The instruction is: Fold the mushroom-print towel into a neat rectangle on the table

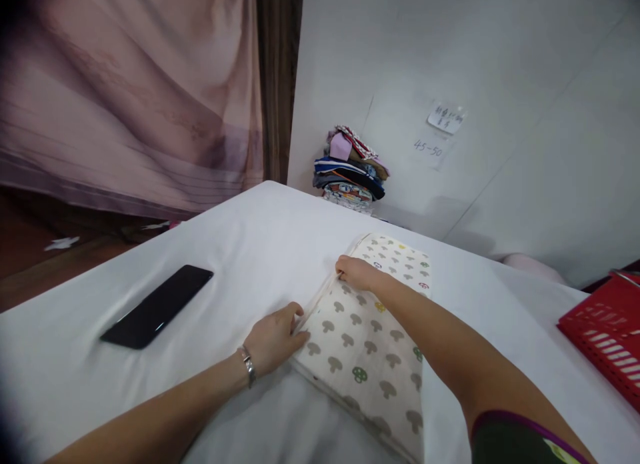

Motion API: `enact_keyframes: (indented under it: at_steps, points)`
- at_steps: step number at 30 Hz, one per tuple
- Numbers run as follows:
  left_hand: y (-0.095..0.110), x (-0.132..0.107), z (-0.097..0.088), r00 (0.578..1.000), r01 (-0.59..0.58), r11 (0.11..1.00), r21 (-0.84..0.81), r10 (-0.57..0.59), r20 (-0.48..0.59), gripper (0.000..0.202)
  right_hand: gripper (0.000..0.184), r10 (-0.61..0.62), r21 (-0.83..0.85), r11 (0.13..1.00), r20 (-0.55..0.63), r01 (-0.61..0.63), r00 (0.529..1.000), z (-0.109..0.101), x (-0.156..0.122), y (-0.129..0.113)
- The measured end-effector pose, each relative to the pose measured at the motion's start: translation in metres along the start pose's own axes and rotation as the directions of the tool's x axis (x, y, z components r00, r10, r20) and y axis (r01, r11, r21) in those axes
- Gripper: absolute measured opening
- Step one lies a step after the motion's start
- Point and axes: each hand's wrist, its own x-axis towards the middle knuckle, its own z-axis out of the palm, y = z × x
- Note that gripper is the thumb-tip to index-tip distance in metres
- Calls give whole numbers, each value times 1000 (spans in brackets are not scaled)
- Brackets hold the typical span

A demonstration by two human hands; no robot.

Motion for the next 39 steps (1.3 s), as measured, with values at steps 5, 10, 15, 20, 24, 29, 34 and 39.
enact_keyframes:
  at_steps: [5, 10, 15, 20, 24, 29, 34, 39]
  points:
    - [-1, 0, 0, 999, -38, 999, 32, 38, -11, 14, 17, -11, -23, 1000, 63, 13, 998, -4, 2, 4]
    - [-1, 0, -1, 999, -44, 998, 48, 43, 10, 13, 25, 12, -84, 996, 163, 2, 986, -16, 12, 14]
    - [0, 0, -6, 997, -48, 998, 43, 45, 61, 12, 26, 93, -204, 978, 239, -44, 966, -26, 24, 28]
    - [2, -1, -7, 997, -42, 998, 51, 39, 69, 11, 31, 203, -298, 947, 263, -121, 943, -33, 35, 61]
    - [2, 0, -6, 997, -48, 998, 44, 45, 63, 11, 37, 277, -322, 927, 250, -190, 928, -39, 42, 91]
    - [2, 0, -6, 997, -25, 999, 33, 23, 78, 11, 35, 320, -305, 920, 227, -245, 920, -41, 52, 116]
    - [1, 1, -3, 997, -27, 999, 23, 25, 77, 12, 28, 334, -286, 917, 163, -279, 929, -30, 60, 124]
    - [2, 2, -4, 996, -14, 1000, 10, 13, 91, 11, 30, 358, -262, 906, 53, -333, 932, -26, 54, 130]
